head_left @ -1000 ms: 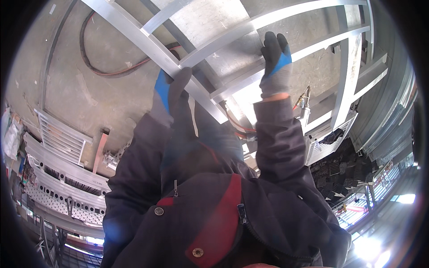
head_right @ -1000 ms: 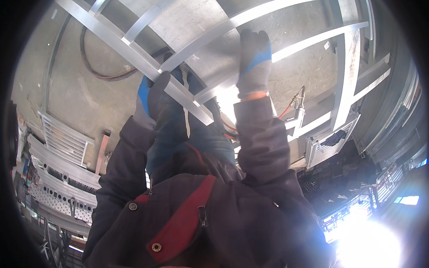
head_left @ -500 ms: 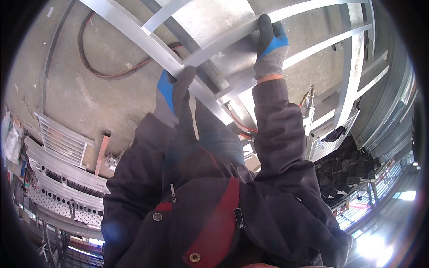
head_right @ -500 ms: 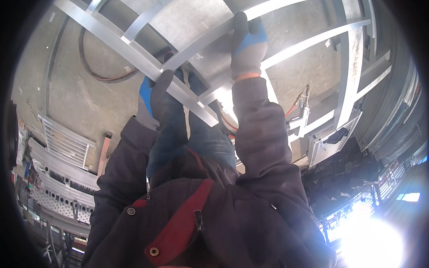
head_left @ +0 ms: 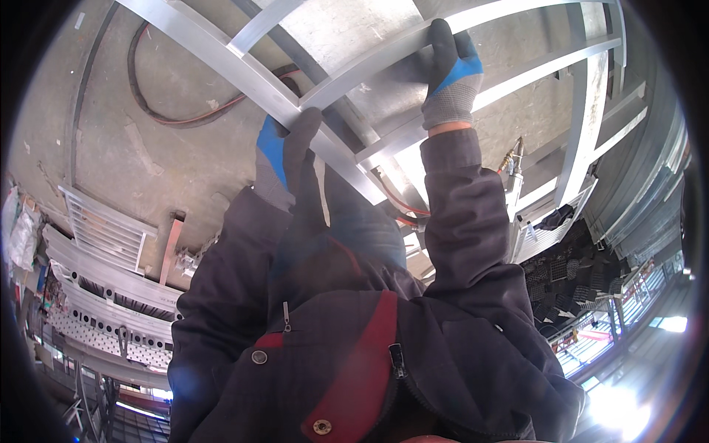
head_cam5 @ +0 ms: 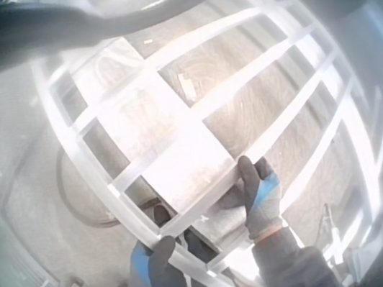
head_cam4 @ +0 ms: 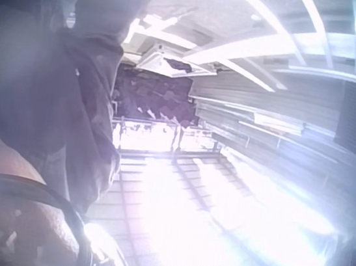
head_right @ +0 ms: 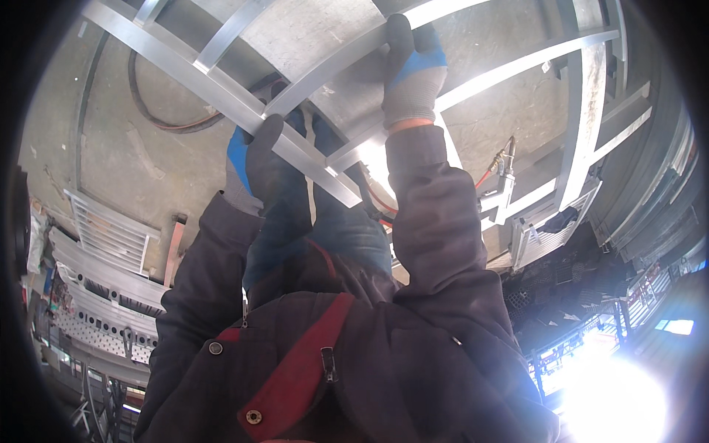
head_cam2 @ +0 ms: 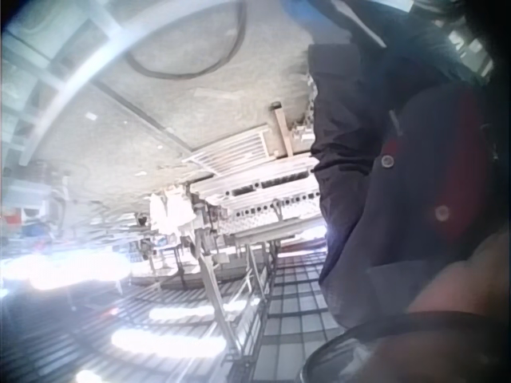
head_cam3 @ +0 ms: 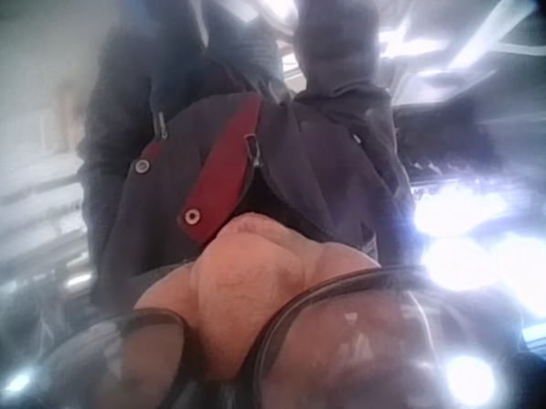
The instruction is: The person welds a metal frame using a handheld welding torch. They repeatedly position the torch at intersections of the frame, apply welds, and reposition to continue along the structure. The person wears gloves and a jacket while working in a workshop.
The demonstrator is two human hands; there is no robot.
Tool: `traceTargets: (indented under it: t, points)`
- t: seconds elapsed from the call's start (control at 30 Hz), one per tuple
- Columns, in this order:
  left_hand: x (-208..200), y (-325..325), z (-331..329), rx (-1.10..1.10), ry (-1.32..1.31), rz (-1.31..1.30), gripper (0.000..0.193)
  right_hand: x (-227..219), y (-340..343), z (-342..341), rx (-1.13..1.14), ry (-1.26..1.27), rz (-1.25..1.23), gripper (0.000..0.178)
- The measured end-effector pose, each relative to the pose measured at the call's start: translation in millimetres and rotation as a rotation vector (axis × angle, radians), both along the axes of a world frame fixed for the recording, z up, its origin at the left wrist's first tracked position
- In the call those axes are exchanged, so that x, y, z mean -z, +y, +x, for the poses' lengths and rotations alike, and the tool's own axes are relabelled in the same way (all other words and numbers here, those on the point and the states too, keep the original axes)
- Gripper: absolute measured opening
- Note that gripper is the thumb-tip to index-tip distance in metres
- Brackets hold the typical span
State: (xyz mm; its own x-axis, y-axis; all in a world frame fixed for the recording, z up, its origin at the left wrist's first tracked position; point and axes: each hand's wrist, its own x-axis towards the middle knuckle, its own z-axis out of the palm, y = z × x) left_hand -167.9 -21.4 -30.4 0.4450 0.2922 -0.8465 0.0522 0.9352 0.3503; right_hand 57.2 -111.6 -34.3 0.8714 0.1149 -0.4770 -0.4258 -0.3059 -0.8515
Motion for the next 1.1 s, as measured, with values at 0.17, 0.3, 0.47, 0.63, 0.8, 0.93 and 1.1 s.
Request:
traceTargets:
  t: [0.17, 0.3, 0.47, 0.63, 0.8, 0.93, 1.1]
  points:
    - [-2.4, 0.2, -1.4, 0.037, 0.001, 0.022, 0.043, 0.5, 2.5, -0.5, 0.021, -0.009, 0.003, 0.029]
    - [1.2, 0.0, -3.7, 0.039, -0.007, 0.011, 0.046, 4.8, 2.5, 0.1, 0.044, -0.066, 0.012, 0.026]
    - [4.2, -1.1, -3.8, 0.158, 0.042, 0.134, 0.03, 8.8, -3.0, 3.0, 0.01, -0.049, -0.037, 0.026]
    - [0.1, -2.8, -2.0, 0.15, 0.051, 0.154, 0.025, 13.9, -8.1, 4.1, 0.004, -0.047, -0.011, 0.025]
    - [1.5, -3.0, -2.0, 0.131, 0.051, 0.129, 0.029, 16.8, -7.7, 2.4, 0.027, -0.03, 0.064, 0.025]
    - [3.9, -1.6, -5.0, 0.205, 0.043, 0.192, 0.032, 13.6, -3.2, 0.0, 0.029, -0.065, 0.03, 0.027]
    - [-4.3, 2.8, -3.0, 0.279, 0.056, 0.248, 0.036, 5.3, -1.1, -4.5, -0.01, 0.003, 0.071, 0.04]
